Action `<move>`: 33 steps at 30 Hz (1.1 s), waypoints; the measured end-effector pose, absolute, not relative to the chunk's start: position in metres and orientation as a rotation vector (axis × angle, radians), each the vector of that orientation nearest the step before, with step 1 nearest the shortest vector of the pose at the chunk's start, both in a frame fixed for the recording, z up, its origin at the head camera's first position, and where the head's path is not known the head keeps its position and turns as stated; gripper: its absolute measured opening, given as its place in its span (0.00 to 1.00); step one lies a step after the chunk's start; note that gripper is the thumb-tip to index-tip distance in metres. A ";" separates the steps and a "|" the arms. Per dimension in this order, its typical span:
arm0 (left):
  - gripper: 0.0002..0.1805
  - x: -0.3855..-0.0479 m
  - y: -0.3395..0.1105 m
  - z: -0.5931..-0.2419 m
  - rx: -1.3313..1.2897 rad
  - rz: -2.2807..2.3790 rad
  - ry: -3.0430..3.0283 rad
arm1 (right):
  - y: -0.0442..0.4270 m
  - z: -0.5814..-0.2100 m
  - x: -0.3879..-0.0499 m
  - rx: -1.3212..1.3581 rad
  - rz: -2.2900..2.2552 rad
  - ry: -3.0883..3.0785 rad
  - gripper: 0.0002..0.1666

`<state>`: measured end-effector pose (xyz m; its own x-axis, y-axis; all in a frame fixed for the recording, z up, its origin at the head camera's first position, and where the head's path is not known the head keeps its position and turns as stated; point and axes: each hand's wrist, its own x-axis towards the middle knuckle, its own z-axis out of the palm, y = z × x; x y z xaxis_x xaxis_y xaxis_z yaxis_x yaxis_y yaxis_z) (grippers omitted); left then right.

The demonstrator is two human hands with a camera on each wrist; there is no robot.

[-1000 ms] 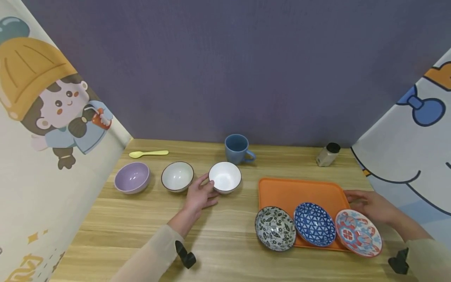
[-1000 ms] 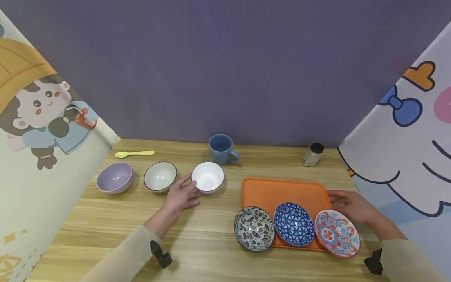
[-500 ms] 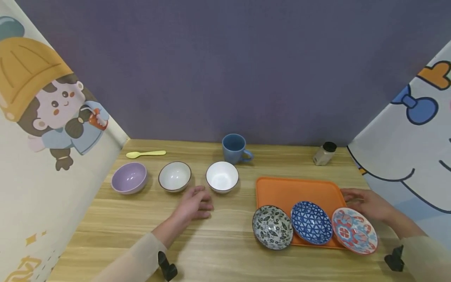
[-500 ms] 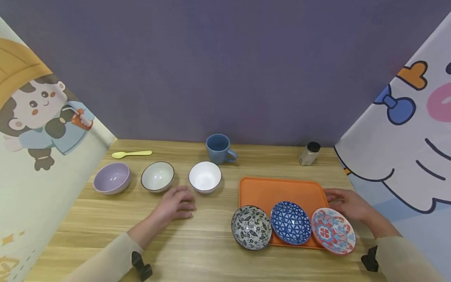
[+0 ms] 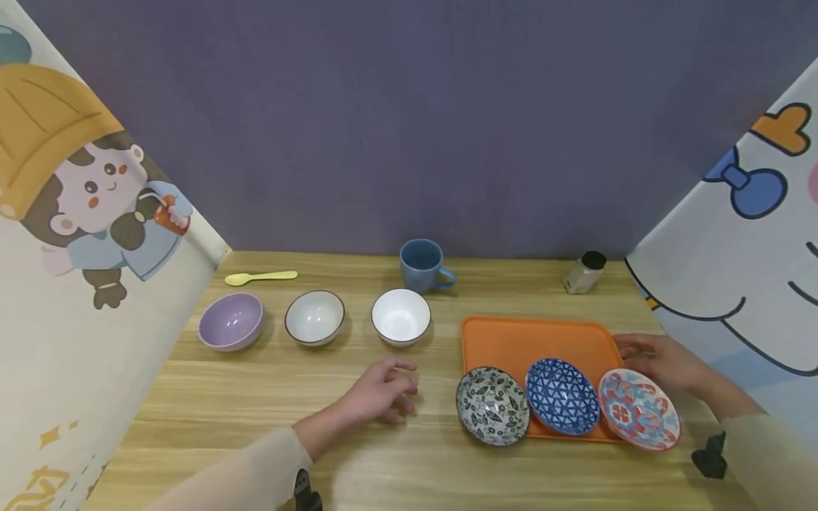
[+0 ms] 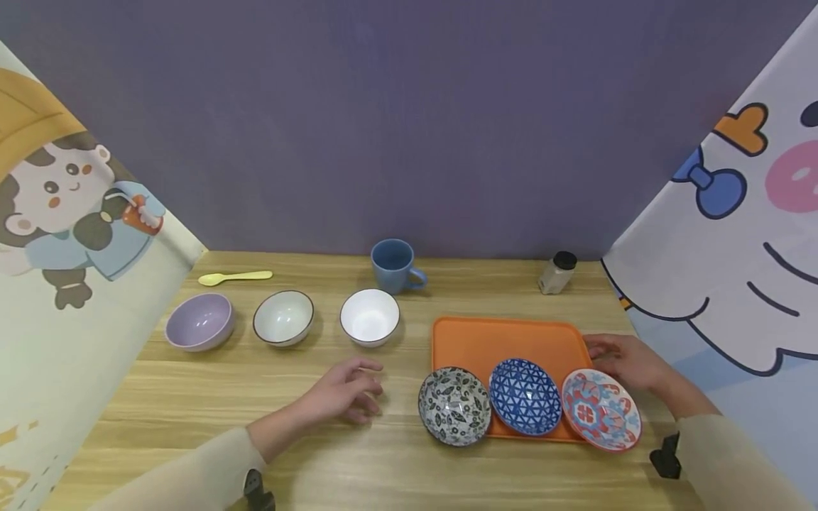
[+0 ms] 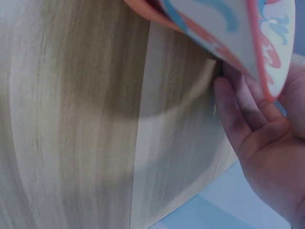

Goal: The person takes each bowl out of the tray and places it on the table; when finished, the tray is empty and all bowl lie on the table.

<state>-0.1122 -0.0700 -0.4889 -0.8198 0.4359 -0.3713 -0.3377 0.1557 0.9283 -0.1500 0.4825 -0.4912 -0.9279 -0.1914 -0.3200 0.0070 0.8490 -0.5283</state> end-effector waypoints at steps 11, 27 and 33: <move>0.31 -0.111 -0.037 -0.491 0.144 1.703 1.818 | 0.483 -0.491 -0.149 -0.088 -0.790 2.624 0.36; 0.36 -0.125 -0.012 -0.498 0.189 1.685 1.734 | 0.478 -0.487 -0.152 -0.111 -0.712 2.687 0.35; 0.38 -0.126 -0.010 -0.503 0.248 1.675 1.657 | 0.477 -0.485 -0.150 -0.111 -0.711 2.681 0.35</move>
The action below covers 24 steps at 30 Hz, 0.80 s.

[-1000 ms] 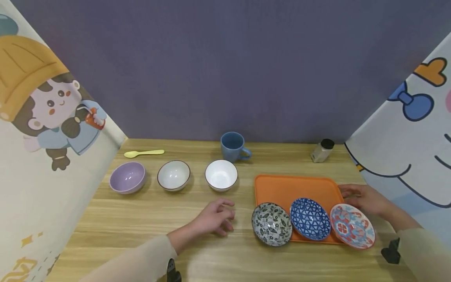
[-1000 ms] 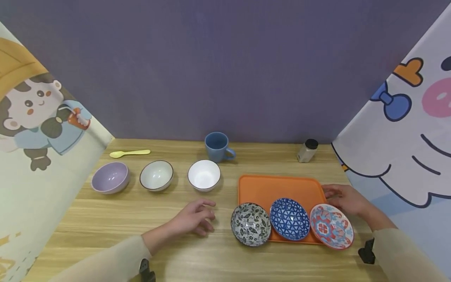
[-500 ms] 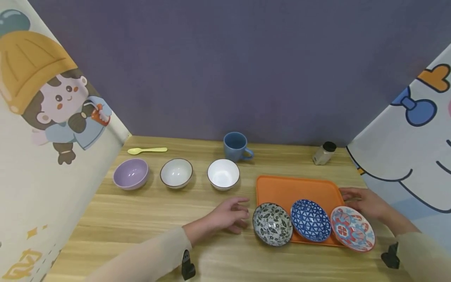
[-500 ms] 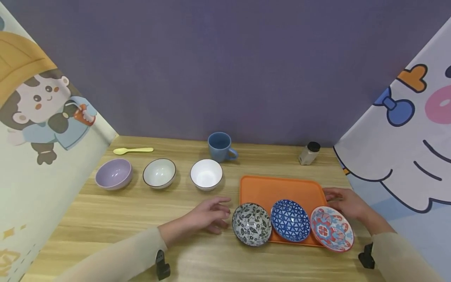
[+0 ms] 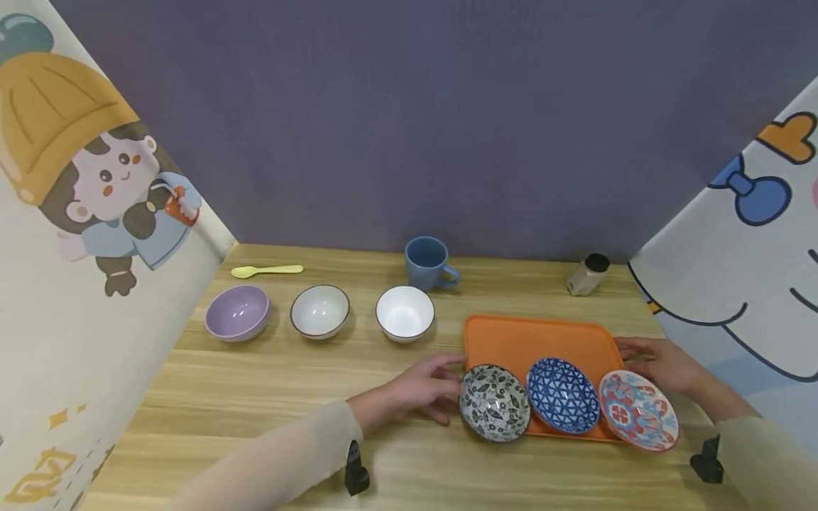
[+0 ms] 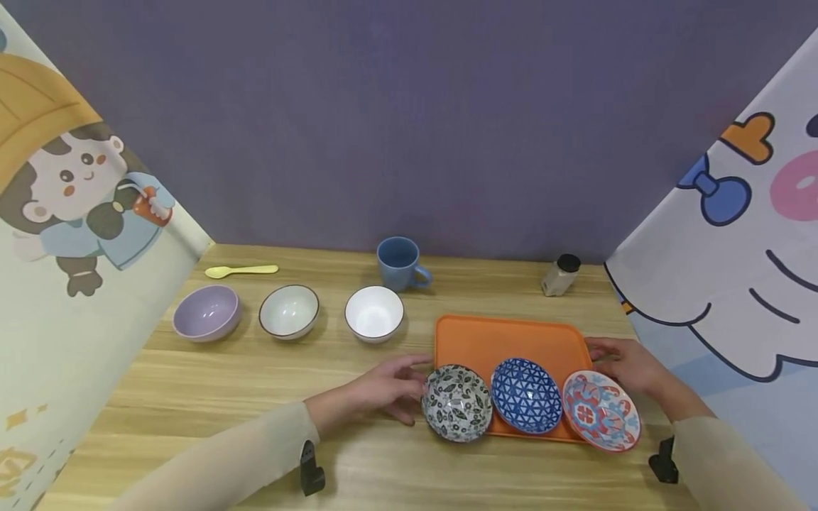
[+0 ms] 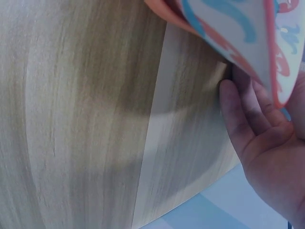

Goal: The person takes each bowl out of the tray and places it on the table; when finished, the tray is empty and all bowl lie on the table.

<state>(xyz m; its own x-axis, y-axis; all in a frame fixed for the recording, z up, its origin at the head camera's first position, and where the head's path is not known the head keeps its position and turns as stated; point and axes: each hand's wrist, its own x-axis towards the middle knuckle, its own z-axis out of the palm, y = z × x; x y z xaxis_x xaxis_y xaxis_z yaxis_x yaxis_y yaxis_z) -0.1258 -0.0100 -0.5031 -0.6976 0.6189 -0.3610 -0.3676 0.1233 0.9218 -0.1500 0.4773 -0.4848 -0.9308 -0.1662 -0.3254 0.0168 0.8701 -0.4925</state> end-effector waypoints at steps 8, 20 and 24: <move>0.40 -0.127 -0.008 -0.505 0.246 1.689 1.573 | 0.478 -0.487 -0.149 -0.084 -0.726 2.666 0.35; 0.43 -0.125 -0.002 -0.502 0.218 1.689 1.485 | 0.477 -0.489 -0.147 -0.096 -0.738 2.687 0.34; 0.44 -0.126 -0.001 -0.501 0.214 1.683 1.494 | 0.476 -0.488 -0.147 -0.089 -0.758 2.684 0.34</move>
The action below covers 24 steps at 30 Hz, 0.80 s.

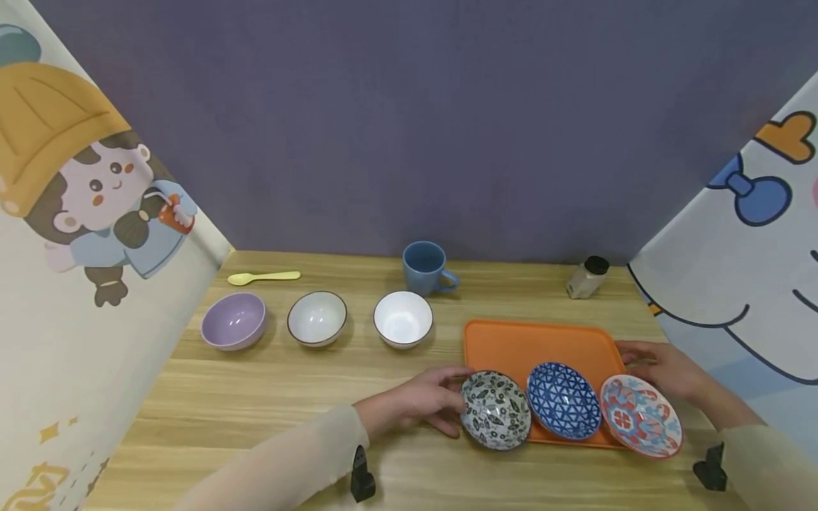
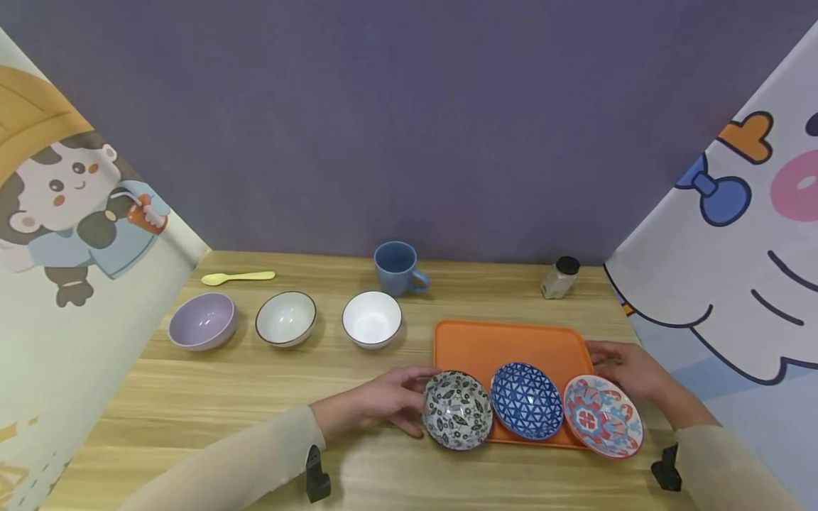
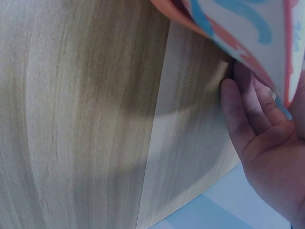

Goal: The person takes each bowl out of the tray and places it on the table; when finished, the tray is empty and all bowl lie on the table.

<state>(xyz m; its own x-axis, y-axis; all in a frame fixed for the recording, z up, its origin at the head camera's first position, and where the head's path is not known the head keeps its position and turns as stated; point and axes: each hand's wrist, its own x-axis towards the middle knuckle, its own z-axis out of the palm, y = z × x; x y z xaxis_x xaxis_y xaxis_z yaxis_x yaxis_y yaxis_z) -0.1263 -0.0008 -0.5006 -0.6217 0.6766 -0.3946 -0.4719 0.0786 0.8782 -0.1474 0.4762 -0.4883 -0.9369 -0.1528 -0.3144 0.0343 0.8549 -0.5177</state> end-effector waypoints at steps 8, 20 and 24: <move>0.44 -0.122 0.002 -0.497 0.194 1.675 1.532 | 0.480 -0.494 -0.148 -0.093 -0.755 2.677 0.35; 0.43 -0.113 -0.001 -0.486 0.115 1.712 1.533 | 0.480 -0.491 -0.150 -0.077 -0.772 2.653 0.36; 0.43 -0.112 -0.001 -0.484 0.105 1.724 1.532 | 0.479 -0.492 -0.149 -0.080 -0.790 2.656 0.36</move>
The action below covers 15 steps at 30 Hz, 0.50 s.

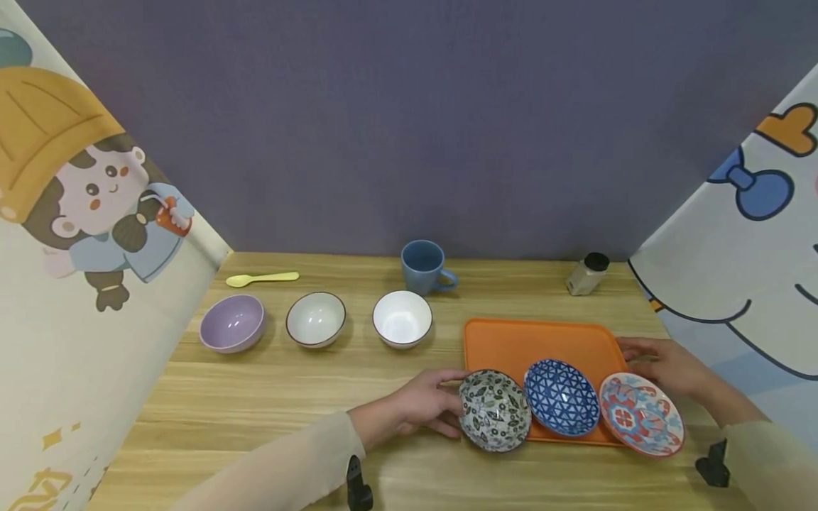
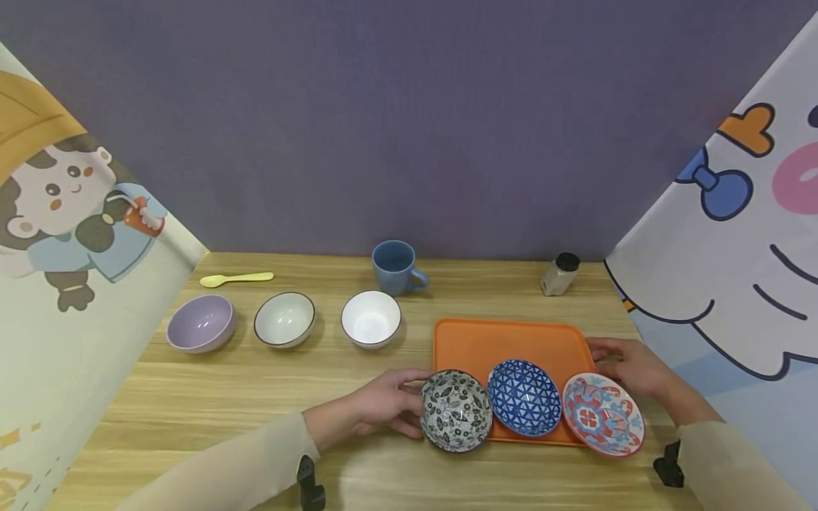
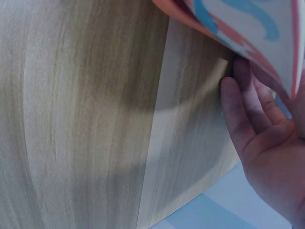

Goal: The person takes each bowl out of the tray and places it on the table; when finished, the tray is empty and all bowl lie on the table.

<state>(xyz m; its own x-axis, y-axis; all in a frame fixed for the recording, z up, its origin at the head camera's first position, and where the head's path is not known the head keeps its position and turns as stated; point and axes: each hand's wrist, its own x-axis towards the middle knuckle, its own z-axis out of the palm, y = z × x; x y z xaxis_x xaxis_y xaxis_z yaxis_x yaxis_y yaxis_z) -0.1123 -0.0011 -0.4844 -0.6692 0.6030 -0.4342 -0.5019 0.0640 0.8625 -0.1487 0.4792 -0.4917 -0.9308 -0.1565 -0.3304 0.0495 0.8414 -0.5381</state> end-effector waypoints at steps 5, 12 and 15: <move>0.41 -0.112 -0.001 -0.484 0.075 1.738 1.540 | 0.478 -0.492 -0.147 -0.093 -0.822 2.650 0.35; 0.38 -0.110 0.001 -0.486 0.056 1.775 1.555 | 0.479 -0.492 -0.147 -0.101 -0.806 2.665 0.35; 0.37 -0.110 0.000 -0.487 0.053 1.791 1.545 | 0.479 -0.492 -0.147 -0.108 -0.798 2.674 0.35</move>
